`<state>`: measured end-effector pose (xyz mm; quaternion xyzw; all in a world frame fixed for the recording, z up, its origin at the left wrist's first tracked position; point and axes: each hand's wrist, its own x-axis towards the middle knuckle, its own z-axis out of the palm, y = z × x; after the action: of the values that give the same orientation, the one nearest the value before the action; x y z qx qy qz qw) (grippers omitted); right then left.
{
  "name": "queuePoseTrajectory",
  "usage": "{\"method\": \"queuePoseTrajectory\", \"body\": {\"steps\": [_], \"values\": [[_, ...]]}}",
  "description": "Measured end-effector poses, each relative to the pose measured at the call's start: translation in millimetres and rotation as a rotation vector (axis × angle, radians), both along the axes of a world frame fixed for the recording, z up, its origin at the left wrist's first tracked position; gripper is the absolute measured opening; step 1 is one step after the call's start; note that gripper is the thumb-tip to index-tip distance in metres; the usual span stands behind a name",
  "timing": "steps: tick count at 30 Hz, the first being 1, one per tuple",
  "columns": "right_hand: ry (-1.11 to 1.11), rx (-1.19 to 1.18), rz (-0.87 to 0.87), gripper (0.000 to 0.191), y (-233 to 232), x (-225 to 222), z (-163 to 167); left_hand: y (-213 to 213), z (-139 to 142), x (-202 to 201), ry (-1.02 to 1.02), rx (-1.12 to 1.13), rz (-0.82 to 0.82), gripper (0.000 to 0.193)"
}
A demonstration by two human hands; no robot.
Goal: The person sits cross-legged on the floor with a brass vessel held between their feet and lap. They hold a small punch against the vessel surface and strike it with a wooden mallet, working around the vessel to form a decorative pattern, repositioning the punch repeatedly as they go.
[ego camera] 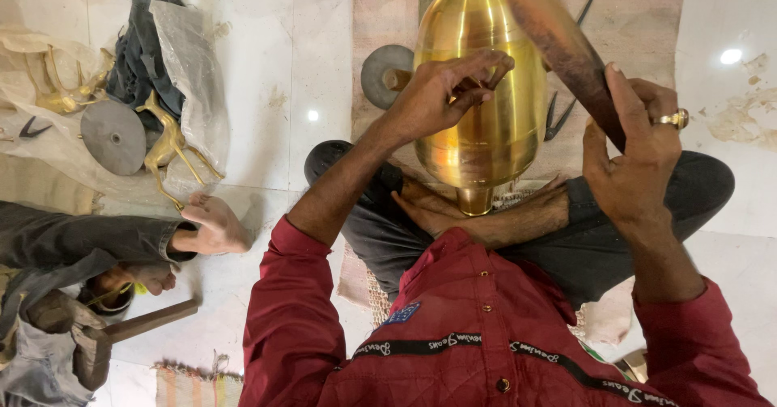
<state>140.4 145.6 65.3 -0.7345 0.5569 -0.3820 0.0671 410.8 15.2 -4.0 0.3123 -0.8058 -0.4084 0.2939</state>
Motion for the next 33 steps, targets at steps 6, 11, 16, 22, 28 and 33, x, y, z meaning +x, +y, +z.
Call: {"method": "queuePoseTrajectory", "body": {"steps": [6,11,16,22,28,33], "values": [[0.316,0.003,-0.029,0.07,-3,11,19,4,25,5,-0.096,0.053,0.023,0.051],[0.252,0.024,-0.04,0.065,-4,14,23,4,32,1,0.01,-0.006,-0.017,0.043],[0.081,0.04,-0.009,0.062,-8,7,11,2,24,-3,0.052,-0.018,-0.018,0.032],[0.057,0.05,-0.083,0.058,-6,0,6,-3,20,-10,-0.012,0.004,-0.007,0.057],[0.214,0.037,-0.053,0.064,0,-7,-1,-1,18,-14,-0.018,-0.01,-0.05,0.061],[0.288,0.055,-0.061,0.068,9,-20,-23,-1,16,-20,-0.065,-0.09,-0.075,0.06]]}}
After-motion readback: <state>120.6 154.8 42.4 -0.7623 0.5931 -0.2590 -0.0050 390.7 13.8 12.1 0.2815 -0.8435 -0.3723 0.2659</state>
